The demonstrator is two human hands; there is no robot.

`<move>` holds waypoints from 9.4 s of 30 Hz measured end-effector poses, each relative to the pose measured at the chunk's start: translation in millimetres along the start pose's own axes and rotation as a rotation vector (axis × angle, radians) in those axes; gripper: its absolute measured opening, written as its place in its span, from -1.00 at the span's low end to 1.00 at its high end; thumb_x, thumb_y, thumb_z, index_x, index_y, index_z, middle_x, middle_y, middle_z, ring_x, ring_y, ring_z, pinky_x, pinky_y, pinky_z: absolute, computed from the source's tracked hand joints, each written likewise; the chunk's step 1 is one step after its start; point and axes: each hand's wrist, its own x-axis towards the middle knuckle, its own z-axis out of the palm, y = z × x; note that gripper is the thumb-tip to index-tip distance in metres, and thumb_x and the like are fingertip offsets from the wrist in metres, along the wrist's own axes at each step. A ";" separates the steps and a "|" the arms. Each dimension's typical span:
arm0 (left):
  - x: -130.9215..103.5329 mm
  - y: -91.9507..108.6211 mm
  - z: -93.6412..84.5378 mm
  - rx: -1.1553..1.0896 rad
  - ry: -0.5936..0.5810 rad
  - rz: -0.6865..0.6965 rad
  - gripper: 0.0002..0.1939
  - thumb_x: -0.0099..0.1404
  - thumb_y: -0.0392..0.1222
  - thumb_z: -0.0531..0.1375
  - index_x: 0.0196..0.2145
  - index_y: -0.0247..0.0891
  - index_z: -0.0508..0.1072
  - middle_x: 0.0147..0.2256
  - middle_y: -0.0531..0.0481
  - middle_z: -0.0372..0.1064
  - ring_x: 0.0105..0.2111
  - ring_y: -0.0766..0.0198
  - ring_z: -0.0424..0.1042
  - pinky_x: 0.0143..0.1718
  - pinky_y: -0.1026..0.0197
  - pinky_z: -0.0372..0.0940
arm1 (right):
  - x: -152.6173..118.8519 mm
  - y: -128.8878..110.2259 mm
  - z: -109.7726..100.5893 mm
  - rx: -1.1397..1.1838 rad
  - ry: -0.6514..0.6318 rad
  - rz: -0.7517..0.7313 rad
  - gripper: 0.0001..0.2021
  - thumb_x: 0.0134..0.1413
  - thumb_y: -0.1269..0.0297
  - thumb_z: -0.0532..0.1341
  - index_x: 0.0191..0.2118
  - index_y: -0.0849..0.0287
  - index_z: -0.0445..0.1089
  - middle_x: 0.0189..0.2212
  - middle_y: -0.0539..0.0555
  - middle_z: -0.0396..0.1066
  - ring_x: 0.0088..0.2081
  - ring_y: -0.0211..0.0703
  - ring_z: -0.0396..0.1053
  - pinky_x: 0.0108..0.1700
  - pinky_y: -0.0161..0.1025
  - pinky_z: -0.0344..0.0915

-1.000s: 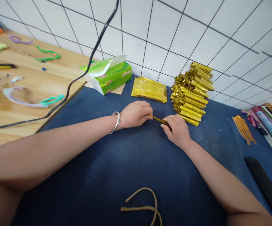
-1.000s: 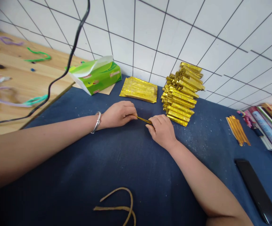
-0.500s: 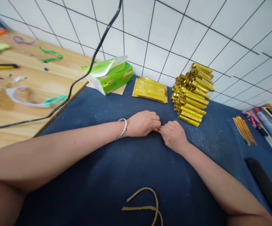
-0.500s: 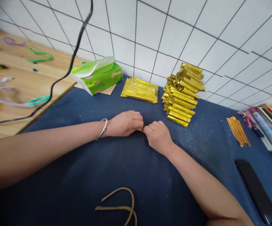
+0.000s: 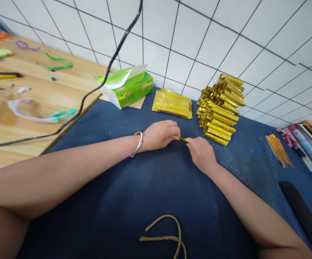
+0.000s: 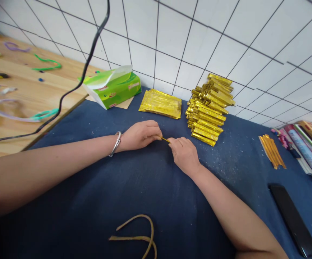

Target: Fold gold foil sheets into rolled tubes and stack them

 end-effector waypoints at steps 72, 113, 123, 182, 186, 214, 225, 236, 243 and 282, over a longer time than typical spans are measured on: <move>3.1 13.5 3.3 -0.536 -0.231 -0.211 -0.87 0.28 -0.19 0.06 -0.31 -0.26 0.37 -0.40 0.10 0.38 -0.40 0.43 0.34 -0.33 0.38 0.20 | 8.0 -19.0 -14.1 1.027 -0.021 0.547 -0.69 0.13 0.12 0.11 -0.09 0.17 0.34 -0.40 0.01 0.36 -0.48 -0.35 0.29 -0.43 -0.35 0.26; 8.8 13.0 10.0 -0.608 0.318 -0.374 -0.89 0.26 -0.19 0.07 -0.32 -0.27 0.33 -0.44 0.11 0.24 -0.45 0.44 0.20 -0.38 0.36 0.15 | 30.1 -28.6 4.6 0.644 0.001 0.375 -0.90 0.10 0.27 0.09 -0.38 0.15 0.29 -0.49 -0.05 0.27 -0.43 -0.28 0.22 -0.34 -0.33 0.14; -1.6 11.7 14.7 -0.682 0.277 -0.406 -0.83 0.24 -0.17 0.10 -0.23 -0.28 0.32 -0.38 0.06 0.26 -0.39 0.42 0.24 -0.32 0.34 0.19 | 26.5 -30.3 1.5 0.672 -0.013 0.343 -0.87 0.10 0.28 0.07 -0.42 0.14 0.28 -0.50 -0.05 0.28 -0.42 -0.28 0.23 -0.33 -0.33 0.12; 2.2 16.6 12.9 -0.899 0.395 -0.531 -0.80 0.15 -0.16 0.21 -0.29 -0.28 0.33 -0.40 0.08 0.28 -0.43 0.43 0.26 -0.39 0.35 0.22 | 28.9 -29.0 6.4 0.761 -0.034 0.370 -0.89 0.06 0.24 0.14 -0.40 0.14 0.33 -0.52 -0.08 0.30 -0.46 -0.29 0.23 -0.37 -0.34 0.11; 2.1 16.5 15.7 -0.948 0.397 -0.518 -0.77 0.12 -0.17 0.24 -0.28 -0.28 0.33 -0.40 0.08 0.28 -0.44 0.44 0.26 -0.39 0.35 0.23 | 27.8 -29.9 0.8 0.849 0.014 0.416 -0.82 0.10 0.19 0.12 -0.23 0.13 0.35 -0.41 -0.04 0.35 -0.39 -0.27 0.27 -0.30 -0.33 0.18; -0.8 21.7 14.3 -0.751 0.421 -0.535 -0.67 0.12 -0.15 0.24 -0.16 -0.26 0.30 -0.39 0.05 0.30 -0.42 0.41 0.30 -0.34 0.32 0.27 | 26.6 -30.4 0.1 0.744 0.128 0.450 -0.80 0.15 0.19 0.06 -0.26 0.15 0.38 -0.42 -0.01 0.36 -0.39 -0.28 0.29 -0.31 -0.34 0.21; -2.1 23.6 13.5 -0.661 0.425 -0.567 -0.68 0.14 -0.14 0.22 -0.15 -0.23 0.29 -0.38 0.05 0.32 -0.44 0.41 0.31 -0.36 0.31 0.29 | 26.9 -31.2 2.4 0.645 0.150 0.419 -0.81 0.15 0.23 0.06 -0.25 0.13 0.39 -0.38 0.01 0.42 -0.34 -0.23 0.35 -0.30 -0.32 0.24; -1.5 26.8 10.6 -0.632 0.476 -0.577 -0.62 0.11 -0.14 0.23 -0.11 -0.23 0.28 -0.37 0.05 0.32 -0.46 0.42 0.30 -0.40 0.33 0.27 | 27.3 -32.9 4.6 0.623 0.165 0.392 -0.83 0.14 0.28 0.07 -0.23 0.13 0.38 -0.30 0.03 0.44 -0.25 -0.21 0.37 -0.20 -0.30 0.26; -1.7 26.8 9.9 -0.597 0.497 -0.582 -0.63 0.12 -0.19 0.21 -0.10 -0.23 0.28 -0.40 0.06 0.33 -0.48 0.42 0.30 -0.41 0.33 0.27 | 26.9 -34.6 6.6 0.669 0.158 0.408 -0.84 0.10 0.29 0.10 -0.19 0.10 0.34 -0.27 0.02 0.43 -0.26 -0.20 0.38 -0.18 -0.26 0.29; -4.1 25.2 12.1 -0.574 0.463 -0.548 -0.81 0.18 -0.14 0.17 -0.26 -0.22 0.28 -0.43 0.09 0.30 -0.47 0.41 0.31 -0.39 0.32 0.26 | 29.9 -36.6 1.3 0.613 0.249 0.468 -0.84 -0.01 0.36 0.13 -0.24 0.10 0.27 -0.37 -0.02 0.35 -0.39 -0.25 0.33 -0.26 -0.27 0.29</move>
